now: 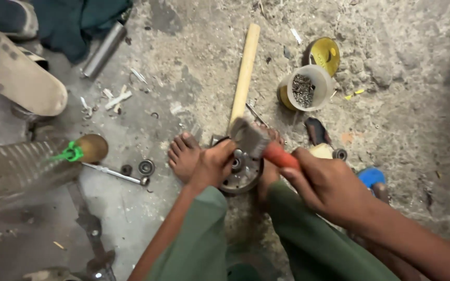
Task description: Repairing or assembling a circular mechanical metal part using a hammer and pins.
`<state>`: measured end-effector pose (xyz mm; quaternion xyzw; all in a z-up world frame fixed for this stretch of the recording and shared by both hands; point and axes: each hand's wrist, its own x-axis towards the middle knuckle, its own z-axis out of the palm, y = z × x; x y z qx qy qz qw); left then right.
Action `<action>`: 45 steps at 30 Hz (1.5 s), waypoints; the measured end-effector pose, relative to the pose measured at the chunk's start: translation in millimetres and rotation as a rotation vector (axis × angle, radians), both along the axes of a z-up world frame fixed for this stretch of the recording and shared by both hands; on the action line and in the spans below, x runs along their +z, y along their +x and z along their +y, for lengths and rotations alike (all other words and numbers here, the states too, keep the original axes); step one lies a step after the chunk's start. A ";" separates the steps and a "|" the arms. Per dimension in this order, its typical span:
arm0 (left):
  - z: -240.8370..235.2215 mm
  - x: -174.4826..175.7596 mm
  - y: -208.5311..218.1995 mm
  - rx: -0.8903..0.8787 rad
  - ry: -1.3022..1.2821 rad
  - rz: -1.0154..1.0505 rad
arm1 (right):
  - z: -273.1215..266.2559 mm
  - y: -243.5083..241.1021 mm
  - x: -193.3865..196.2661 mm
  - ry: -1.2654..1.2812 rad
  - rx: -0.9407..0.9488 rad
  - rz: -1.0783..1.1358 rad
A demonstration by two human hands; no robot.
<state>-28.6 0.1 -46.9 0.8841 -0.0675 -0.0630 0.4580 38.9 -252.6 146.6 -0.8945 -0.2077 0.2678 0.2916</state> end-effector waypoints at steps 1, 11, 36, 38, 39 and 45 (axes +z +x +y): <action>2.7 3.8 13.1 0.002 -0.006 0.007 | -8.9 0.9 -2.5 -0.006 0.002 0.007; 1.3 3.8 19.1 -0.008 -0.120 -0.022 | -11.4 0.1 -30.2 -0.133 0.115 -0.030; 114.4 -33.5 -15.2 0.855 -0.072 0.214 | 28.5 27.2 -228.4 -0.078 -0.472 -0.292; 114.3 -43.8 -22.7 0.859 0.004 0.191 | 22.2 24.7 -219.0 -0.121 -0.408 -0.358; 117.8 -48.7 -24.1 0.852 0.077 0.187 | 22.0 25.2 -215.5 -0.179 -0.355 -0.415; 106.5 -65.8 -39.6 0.893 0.286 0.221 | 39.7 -1.6 -179.0 0.175 -0.275 -0.339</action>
